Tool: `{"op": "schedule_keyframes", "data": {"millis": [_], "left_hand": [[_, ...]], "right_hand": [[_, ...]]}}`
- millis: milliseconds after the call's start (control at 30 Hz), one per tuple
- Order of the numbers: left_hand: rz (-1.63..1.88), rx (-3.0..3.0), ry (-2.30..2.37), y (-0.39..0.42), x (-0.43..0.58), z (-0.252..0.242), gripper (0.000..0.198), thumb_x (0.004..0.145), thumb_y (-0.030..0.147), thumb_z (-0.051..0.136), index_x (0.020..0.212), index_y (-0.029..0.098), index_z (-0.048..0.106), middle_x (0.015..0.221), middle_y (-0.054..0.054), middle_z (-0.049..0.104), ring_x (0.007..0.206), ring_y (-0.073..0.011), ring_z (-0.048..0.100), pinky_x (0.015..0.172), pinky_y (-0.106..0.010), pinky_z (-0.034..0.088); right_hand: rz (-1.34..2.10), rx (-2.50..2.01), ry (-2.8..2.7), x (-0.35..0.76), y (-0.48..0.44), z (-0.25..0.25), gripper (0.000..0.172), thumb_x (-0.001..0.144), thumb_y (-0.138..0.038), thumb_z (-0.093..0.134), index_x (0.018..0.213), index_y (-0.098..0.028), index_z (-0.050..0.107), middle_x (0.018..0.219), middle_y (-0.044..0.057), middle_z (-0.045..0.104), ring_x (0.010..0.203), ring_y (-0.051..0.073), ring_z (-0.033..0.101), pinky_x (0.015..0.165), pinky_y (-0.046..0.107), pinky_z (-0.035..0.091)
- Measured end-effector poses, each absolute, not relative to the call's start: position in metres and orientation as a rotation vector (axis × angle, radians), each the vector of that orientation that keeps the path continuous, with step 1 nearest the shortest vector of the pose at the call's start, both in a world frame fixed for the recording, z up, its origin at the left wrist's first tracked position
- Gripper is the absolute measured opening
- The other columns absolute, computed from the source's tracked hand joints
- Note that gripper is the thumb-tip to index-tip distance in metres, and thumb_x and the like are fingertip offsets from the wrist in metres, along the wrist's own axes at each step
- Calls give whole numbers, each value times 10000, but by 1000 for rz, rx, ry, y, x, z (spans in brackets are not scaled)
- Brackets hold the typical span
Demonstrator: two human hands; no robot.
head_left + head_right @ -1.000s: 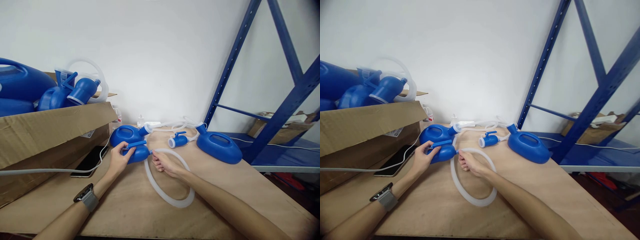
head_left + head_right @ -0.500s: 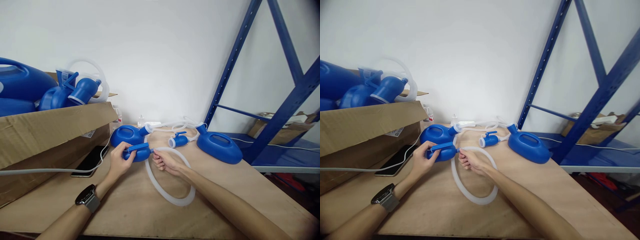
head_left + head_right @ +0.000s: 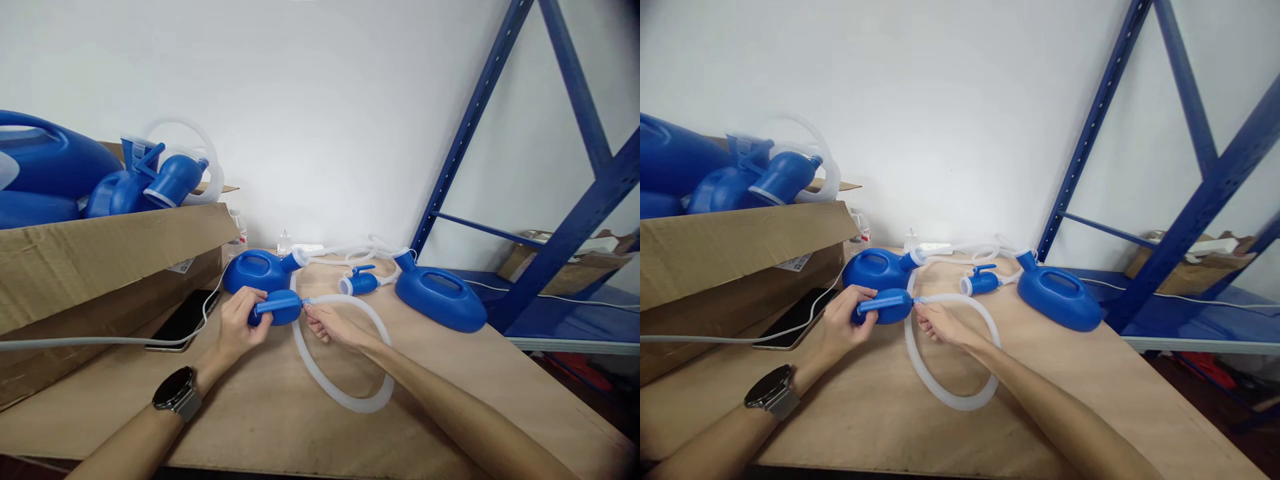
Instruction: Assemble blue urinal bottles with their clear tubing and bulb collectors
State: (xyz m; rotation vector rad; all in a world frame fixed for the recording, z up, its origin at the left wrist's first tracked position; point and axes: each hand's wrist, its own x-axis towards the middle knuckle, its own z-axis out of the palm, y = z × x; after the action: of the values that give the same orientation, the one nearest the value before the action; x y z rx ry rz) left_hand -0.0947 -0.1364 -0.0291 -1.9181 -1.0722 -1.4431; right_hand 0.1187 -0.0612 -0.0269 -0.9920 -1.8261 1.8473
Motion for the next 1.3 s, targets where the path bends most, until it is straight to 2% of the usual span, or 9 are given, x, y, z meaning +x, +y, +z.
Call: {"op": "schedule_keyframes", "data": {"millis": [133, 300, 500, 667, 767, 900, 1033, 1167, 1300], "left_hand": [[-1404, -1955, -1059, -138, -98, -28, 82, 815, 114, 543, 826, 194, 535, 839, -70, 660, 761, -194, 652, 679, -299, 532], [-1454, -1956, -1162, -135, -93, -32, 76, 820, 119, 547, 855, 181, 573, 813, -53, 649, 742, -183, 636, 685, -292, 513], [-1597, -1890, -1367, -128, -91, -34, 106, 866, 179, 565, 762, 194, 553, 734, -4, 613, 673, -146, 585, 657, -266, 451], [-1687, -1768, -1595, -123, -97, -33, 185, 857, 286, 573, 700, 203, 521, 681, 21, 557, 648, -143, 533, 650, -266, 408], [-1765, -1711, -1758, -119, -98, -34, 245, 842, 361, 577, 669, 210, 494, 649, 37, 510, 639, -141, 503, 655, -261, 400], [-1913, -1578, -1975, -113, -101, -37, 310, 830, 442, 602, 651, 210, 501, 638, 49, 480, 631, -135, 465, 643, -253, 381], [-2048, -1409, -2072, -106, -109, -43, 334, 821, 486, 625, 665, 211, 516, 638, 51, 474, 628, -138, 445, 629, -252, 369], [-2043, -1324, -2101, -101, -115, -48, 307, 838, 516, 605, 799, 212, 598, 733, 24, 581, 686, -166, 515, 693, -275, 423], [-1908, -1383, -2183, -95, -120, -55, 326, 876, 533, 549, 924, 217, 609, 808, -8, 627, 717, -204, 575, 725, -329, 476]], "right_hand": [[1682, -948, -1972, 120, -64, -29, 495, 912, -654, 494, 679, -235, 368, 610, -50, 328, 539, 114, 273, 491, 270, 222], [1331, -751, -2205, 126, -53, -39, 472, 979, -608, 400, 690, -237, 440, 706, -4, 438, 656, 164, 395, 657, 334, 395], [1674, -853, -2029, 122, -43, -48, 588, 928, -745, 362, 730, -212, 511, 649, -19, 449, 561, 122, 365, 515, 277, 281], [1706, -867, -2187, 125, -50, -41, 539, 887, -729, 507, 820, -199, 575, 717, 5, 570, 637, 135, 519, 520, 253, 313], [1504, -862, -2390, 133, -52, -28, 419, 912, -619, 573, 909, -202, 617, 809, 13, 639, 748, 154, 597, 635, 262, 424], [1121, -825, -2699, 148, -56, 1, 387, 903, -564, 612, 1090, -231, 674, 943, 33, 704, 824, 192, 631, 701, 287, 455], [841, -830, -2927, 161, -62, 21, 745, 822, -367, 732, 1499, -273, 435, 914, 21, 718, 767, 210, 643, 671, 288, 451], [205, -881, -2891, 165, -74, 38, 550, 860, -95, 558, 1375, -283, 598, 967, 78, 726, 815, 244, 661, 735, 333, 454], [-154, -899, -2782, 169, -93, 59, 527, 899, -15, 441, 1341, -239, 620, 998, 131, 731, 890, 285, 675, 863, 441, 466]]}}
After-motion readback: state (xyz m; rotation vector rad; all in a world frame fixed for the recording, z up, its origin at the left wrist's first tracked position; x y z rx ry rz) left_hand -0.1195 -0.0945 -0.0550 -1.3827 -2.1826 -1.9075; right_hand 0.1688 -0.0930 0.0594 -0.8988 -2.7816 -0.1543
